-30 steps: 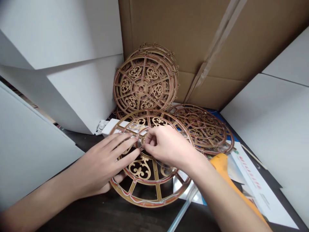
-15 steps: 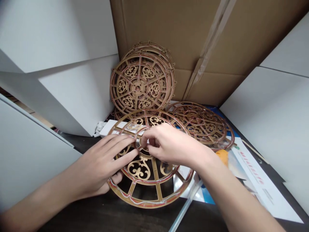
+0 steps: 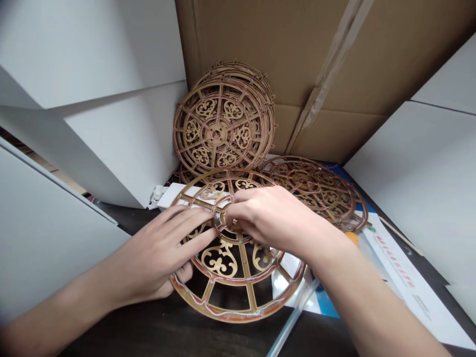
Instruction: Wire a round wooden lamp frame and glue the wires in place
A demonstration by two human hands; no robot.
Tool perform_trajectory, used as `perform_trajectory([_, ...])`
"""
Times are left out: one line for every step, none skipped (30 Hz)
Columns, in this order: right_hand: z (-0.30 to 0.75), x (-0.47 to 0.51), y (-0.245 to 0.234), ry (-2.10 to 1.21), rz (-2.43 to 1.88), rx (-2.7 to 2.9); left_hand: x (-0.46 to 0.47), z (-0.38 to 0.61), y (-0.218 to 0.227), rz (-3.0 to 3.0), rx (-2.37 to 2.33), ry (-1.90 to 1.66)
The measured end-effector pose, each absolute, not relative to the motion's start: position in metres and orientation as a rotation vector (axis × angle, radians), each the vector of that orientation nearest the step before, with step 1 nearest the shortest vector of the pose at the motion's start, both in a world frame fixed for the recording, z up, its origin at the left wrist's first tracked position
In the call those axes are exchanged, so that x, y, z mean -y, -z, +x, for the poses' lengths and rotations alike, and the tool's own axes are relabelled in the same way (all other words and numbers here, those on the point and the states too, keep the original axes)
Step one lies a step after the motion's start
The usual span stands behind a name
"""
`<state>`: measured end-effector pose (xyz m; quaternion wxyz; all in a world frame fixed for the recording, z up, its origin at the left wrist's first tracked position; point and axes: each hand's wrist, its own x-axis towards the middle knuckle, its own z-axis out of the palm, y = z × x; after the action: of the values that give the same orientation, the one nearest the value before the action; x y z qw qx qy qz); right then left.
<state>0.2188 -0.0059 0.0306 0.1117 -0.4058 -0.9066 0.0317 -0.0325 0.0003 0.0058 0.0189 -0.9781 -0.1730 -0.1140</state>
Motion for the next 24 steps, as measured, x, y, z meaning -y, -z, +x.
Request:
perform_trajectory([0.2192, 0.0054, -0.0303, -0.098, -1.192, 2.661, -0.0004, -0.0326, -0.0059, -3.033, 0.534, 0.346])
perform_trajectory([0.2194, 0.0049, -0.0303, -0.104, -1.194, 2.659, -0.0004, -0.0327, -0.0061, -3.027, 0.532, 0.337])
perform_trajectory([0.2194, 0.0045, -0.0308, -0.109, -1.201, 2.655, -0.0004, -0.0329, -0.0063, -3.023, 0.529, 0.330])
perform_trajectory([0.2194, 0.0044, -0.0314, -0.117, -1.208, 2.657, -0.0004, -0.0330, -0.0065, -3.019, 0.530, 0.323])
perform_trajectory([0.2194, 0.0044, -0.0320, -0.123, -1.210, 2.659, -0.0003, -0.0332, -0.0066, -3.017, 0.531, 0.318])
perform_trajectory([0.2195, 0.0045, -0.0325, -0.121, -1.211, 2.661, -0.0002, -0.0335, -0.0067, -3.016, 0.532, 0.313])
perform_trajectory([0.2197, 0.0046, -0.0326, -0.113, -1.207, 2.664, -0.0001, -0.0338, -0.0066, -3.015, 0.534, 0.309])
perform_trajectory([0.2201, 0.0046, -0.0321, -0.104, -1.202, 2.668, 0.0000, -0.0341, -0.0065, -3.015, 0.533, 0.309])
perform_trajectory([0.2206, 0.0045, -0.0312, -0.087, -1.194, 2.667, 0.0000, -0.0344, -0.0063, -3.012, 0.530, 0.318])
perform_trajectory([0.2212, 0.0043, -0.0299, -0.059, -1.185, 2.663, 0.0000, -0.0347, -0.0060, -3.009, 0.524, 0.331])
perform_trajectory([0.2217, 0.0040, -0.0283, -0.023, -1.175, 2.653, -0.0001, -0.0349, -0.0057, -3.007, 0.516, 0.347])
perform_trajectory([0.2223, 0.0036, -0.0266, 0.017, -1.163, 2.642, -0.0002, -0.0351, -0.0055, -3.007, 0.512, 0.362])
perform_trajectory([0.2227, 0.0034, -0.0252, 0.054, -1.148, 2.631, -0.0004, -0.0352, -0.0052, -3.007, 0.511, 0.372])
perform_trajectory([0.2230, 0.0032, -0.0240, 0.083, -1.133, 2.625, -0.0006, -0.0352, -0.0050, -3.009, 0.513, 0.375])
perform_trajectory([0.2231, 0.0032, -0.0233, 0.100, -1.120, 2.624, -0.0007, -0.0352, -0.0048, -3.010, 0.519, 0.372])
perform_trajectory([0.2230, 0.0033, -0.0230, 0.105, -1.117, 2.627, -0.0008, -0.0353, -0.0047, -3.009, 0.524, 0.369])
perform_trajectory([0.2229, 0.0035, -0.0230, 0.109, -1.126, 2.626, -0.0008, -0.0353, -0.0045, -3.008, 0.526, 0.366])
perform_trajectory([0.2226, 0.0038, -0.0232, 0.112, -1.141, 2.622, -0.0008, -0.0352, -0.0044, -3.007, 0.527, 0.363])
perform_trajectory([0.2222, 0.0041, -0.0235, 0.114, -1.158, 2.616, -0.0008, -0.0352, -0.0042, -3.008, 0.525, 0.362])
perform_trajectory([0.2219, 0.0042, -0.0237, 0.115, -1.163, 2.613, -0.0009, -0.0351, -0.0040, -3.009, 0.524, 0.361])
perform_trajectory([0.2216, 0.0043, -0.0238, 0.116, -1.152, 2.614, -0.0010, -0.0349, -0.0039, -3.012, 0.523, 0.361])
perform_trajectory([0.2215, 0.0042, -0.0237, 0.119, -1.128, 2.618, -0.0012, -0.0347, -0.0037, -3.014, 0.525, 0.361])
perform_trajectory([0.2215, 0.0040, -0.0234, 0.121, -1.098, 2.624, -0.0013, -0.0345, -0.0036, -3.015, 0.528, 0.361])
perform_trajectory([0.2217, 0.0036, -0.0231, 0.126, -1.070, 2.629, -0.0015, -0.0344, -0.0036, -3.017, 0.532, 0.358])
